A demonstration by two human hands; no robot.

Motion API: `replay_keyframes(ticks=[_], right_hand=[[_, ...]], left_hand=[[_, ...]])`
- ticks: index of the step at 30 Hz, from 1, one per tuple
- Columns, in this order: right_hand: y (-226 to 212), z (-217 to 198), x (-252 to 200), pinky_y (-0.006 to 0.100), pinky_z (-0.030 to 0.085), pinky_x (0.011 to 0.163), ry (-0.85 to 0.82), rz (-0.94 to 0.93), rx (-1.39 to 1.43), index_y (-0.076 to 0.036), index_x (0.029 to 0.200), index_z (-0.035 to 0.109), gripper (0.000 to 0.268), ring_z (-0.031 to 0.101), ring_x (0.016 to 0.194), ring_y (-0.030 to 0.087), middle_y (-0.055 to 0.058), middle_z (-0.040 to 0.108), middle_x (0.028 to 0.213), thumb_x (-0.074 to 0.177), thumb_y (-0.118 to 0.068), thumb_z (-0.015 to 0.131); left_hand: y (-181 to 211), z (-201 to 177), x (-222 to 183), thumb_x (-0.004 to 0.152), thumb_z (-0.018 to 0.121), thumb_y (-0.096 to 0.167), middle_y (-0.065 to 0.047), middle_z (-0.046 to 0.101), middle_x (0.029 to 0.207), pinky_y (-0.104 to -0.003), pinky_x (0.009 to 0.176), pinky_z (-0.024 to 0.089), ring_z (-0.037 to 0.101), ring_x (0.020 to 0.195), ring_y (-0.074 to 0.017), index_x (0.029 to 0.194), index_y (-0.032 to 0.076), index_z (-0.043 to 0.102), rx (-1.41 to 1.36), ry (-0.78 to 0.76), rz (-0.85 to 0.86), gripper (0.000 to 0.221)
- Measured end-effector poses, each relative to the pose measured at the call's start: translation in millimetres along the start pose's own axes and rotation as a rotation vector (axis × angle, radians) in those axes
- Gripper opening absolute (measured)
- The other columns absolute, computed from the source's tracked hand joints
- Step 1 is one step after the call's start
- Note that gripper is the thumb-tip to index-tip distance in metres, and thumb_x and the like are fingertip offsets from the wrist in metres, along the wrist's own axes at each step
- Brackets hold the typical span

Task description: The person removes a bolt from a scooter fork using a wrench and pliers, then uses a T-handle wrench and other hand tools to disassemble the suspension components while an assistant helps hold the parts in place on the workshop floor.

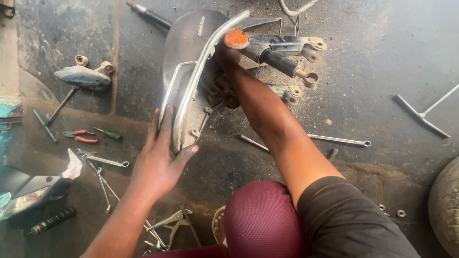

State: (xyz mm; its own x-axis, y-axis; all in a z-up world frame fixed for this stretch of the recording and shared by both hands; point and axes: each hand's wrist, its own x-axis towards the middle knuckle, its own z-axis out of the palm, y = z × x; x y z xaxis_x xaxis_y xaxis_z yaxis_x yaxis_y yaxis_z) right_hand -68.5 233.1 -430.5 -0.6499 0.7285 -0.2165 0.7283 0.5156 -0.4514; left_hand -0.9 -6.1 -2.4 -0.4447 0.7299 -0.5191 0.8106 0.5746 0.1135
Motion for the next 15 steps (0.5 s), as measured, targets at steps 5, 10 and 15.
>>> replay_keyframes(ticks=[5,10,15], right_hand=[[-1.2,3.0,9.7,0.041,0.053,0.093,0.026,0.038,0.007,-0.005,0.116,0.07,0.022,0.069,0.107,0.028,0.014,0.071,0.117,0.102,-0.016,0.058],[-1.5,5.2,5.8,0.041,0.053,0.093,0.042,0.083,0.013,-0.005,0.116,0.07,0.022,0.069,0.107,0.028,0.014,0.071,0.117,0.101,-0.017,0.058],[-5.8,3.0,1.9,0.041,0.053,0.092,0.064,0.12,0.009,-0.005,0.116,0.07,0.022,0.069,0.106,0.028,0.014,0.071,0.117,0.101,-0.018,0.059]], left_hand=[[3.9,-0.8,2.8,0.086,0.064,0.055,-0.017,0.009,0.17,-0.054,0.109,0.044,0.043,0.137,-0.0471,0.165,0.031,0.0,0.031,-0.062,-0.081,0.105],[3.2,0.6,-0.1,0.087,0.066,0.054,-0.019,0.011,0.169,-0.054,0.108,0.046,0.041,0.139,-0.048,0.162,0.029,0.002,0.012,-0.005,-0.019,0.102],[2.7,-1.9,2.0,0.086,0.065,0.055,-0.01,0.008,0.172,-0.052,0.108,0.046,0.046,0.136,-0.0442,0.167,0.034,0.0,0.013,-0.085,-0.125,0.106]])
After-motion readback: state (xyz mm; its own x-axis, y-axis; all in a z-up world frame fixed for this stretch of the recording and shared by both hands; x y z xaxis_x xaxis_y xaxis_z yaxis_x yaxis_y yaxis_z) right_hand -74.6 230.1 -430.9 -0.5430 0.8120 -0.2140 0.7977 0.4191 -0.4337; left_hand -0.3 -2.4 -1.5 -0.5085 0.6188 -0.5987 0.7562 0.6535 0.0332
